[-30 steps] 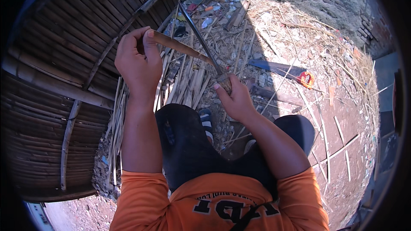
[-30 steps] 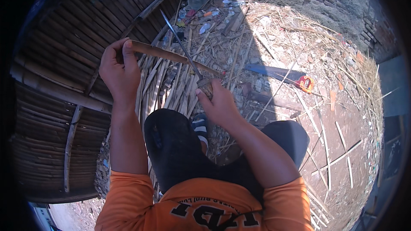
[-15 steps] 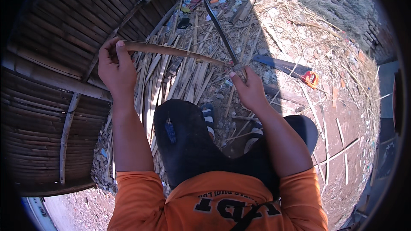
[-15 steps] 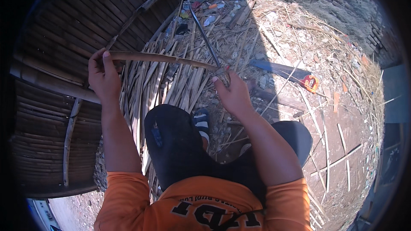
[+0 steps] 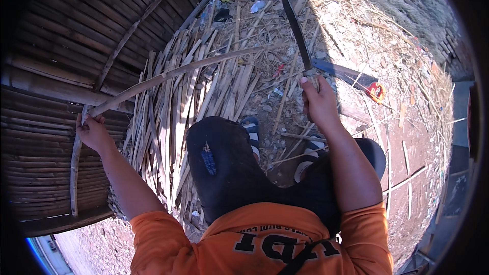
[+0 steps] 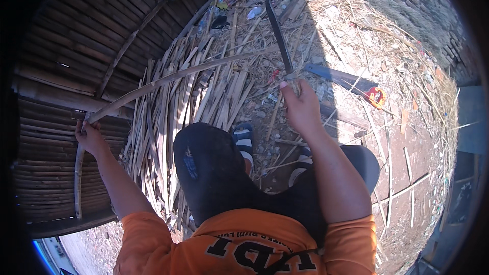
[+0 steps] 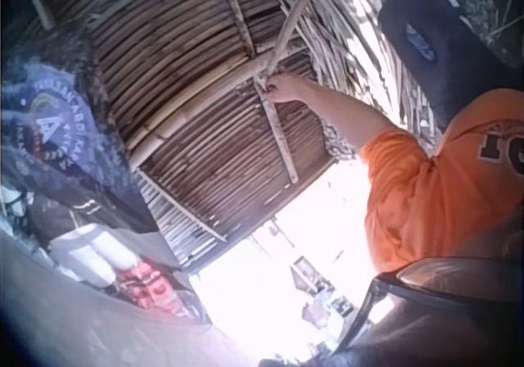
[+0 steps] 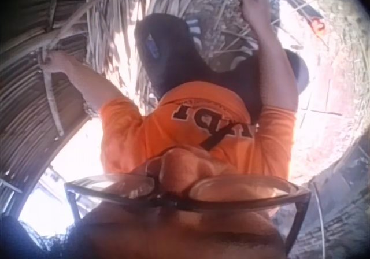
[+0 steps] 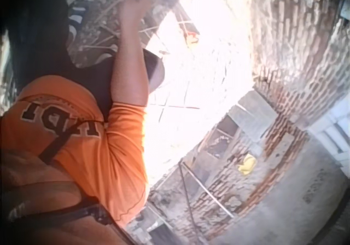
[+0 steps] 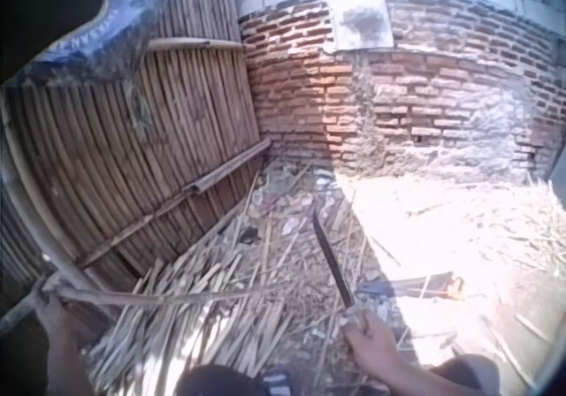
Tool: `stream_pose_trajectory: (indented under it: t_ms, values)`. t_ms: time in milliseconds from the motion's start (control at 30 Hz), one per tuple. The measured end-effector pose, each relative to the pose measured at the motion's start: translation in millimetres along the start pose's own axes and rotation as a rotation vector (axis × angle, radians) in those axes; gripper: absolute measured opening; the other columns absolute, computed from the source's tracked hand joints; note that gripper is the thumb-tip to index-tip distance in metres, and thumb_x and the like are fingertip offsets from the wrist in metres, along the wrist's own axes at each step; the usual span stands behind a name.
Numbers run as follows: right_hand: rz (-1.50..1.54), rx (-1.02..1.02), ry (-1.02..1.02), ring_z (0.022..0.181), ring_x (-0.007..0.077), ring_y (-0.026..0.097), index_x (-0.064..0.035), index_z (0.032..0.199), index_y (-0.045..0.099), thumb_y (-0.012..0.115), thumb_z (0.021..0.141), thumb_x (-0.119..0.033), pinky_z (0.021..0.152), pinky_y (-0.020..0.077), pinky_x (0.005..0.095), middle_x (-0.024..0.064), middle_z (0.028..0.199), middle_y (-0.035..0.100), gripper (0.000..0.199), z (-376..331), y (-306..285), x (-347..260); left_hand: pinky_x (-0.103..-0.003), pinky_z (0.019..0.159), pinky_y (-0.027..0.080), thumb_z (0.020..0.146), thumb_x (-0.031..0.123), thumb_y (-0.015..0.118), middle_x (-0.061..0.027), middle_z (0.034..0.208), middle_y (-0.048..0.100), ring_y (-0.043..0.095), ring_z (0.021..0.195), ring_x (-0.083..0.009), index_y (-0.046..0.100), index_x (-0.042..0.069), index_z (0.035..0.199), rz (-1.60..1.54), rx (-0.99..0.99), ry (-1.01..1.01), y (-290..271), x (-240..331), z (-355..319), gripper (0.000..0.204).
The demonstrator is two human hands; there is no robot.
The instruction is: The person shapes and shaves thin wood strips using a large knife and later a hammer while working in an outdoor workshop area.
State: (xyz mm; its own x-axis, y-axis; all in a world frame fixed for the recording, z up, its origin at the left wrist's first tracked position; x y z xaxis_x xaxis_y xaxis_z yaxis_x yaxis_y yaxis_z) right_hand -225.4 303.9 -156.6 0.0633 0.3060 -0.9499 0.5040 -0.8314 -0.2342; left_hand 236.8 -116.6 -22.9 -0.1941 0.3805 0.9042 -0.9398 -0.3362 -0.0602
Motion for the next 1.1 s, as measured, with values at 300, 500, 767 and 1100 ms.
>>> stream_pose_trajectory:
  t_ms: [300,500,767,1100]
  values:
    - [0.152,-0.045,0.033,0.049,0.0109,0.052,-0.0022,0.104,0.057,0.066,0.099,-0.036,0.046,0.042,0.027,0.0022,0.067,0.055,0.035,2,17,-5,-0.036,0.081,0.063,0.097,0.021,0.066,-0.0217,0.122,0.058,0.066,0.098,-0.0296,0.045,0.007,0.142,-0.089,0.377,-0.423,-189,-207,0,0.051]
    - [0.267,-0.009,-0.025,0.05,0.0089,0.047,-0.0065,0.105,0.057,0.062,0.101,-0.037,0.047,0.0387,0.0245,-0.0005,0.07,0.052,0.032,-4,-3,-38,-0.052,0.103,0.044,0.093,0.028,0.07,-0.031,0.136,0.044,0.048,0.126,-0.0442,0.041,0.002,0.143,0.693,-0.179,-0.213,-135,-281,-142,0.064]
    - [0.23,0.13,-0.11,0.047,0.0048,0.041,-0.0098,0.104,0.054,0.059,0.102,-0.035,0.041,0.0325,0.0216,-0.003,0.069,0.047,0.026,-7,-74,-61,-0.051,0.101,0.045,0.091,0.022,0.065,-0.0269,0.129,0.055,0.056,0.117,-0.0448,0.051,0.004,0.133,0.817,-1.134,0.139,16,-359,-334,0.048]
    - [0.213,0.231,0.103,0.046,0.0045,0.041,-0.0166,0.1,0.052,0.059,0.101,-0.038,0.037,0.0271,0.0211,-0.0048,0.068,0.045,0.023,1,-80,-17,-0.052,0.096,0.047,0.092,0.023,0.063,-0.0273,0.123,0.058,0.058,0.11,-0.0458,0.052,0.004,0.132,1.123,-1.691,-0.01,48,-359,-440,0.046]
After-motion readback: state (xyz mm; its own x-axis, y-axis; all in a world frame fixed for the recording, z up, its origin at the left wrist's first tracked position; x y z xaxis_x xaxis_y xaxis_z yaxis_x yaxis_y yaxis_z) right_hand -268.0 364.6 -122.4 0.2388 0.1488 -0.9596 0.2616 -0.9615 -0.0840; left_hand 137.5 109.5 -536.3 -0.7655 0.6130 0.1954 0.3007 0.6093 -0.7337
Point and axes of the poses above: each hand's wrist, its own z-axis towards the middle knuckle, its own y-axis out of the palm, x = y × z, the point moved 8 cm from there along z, towards the middle knuckle
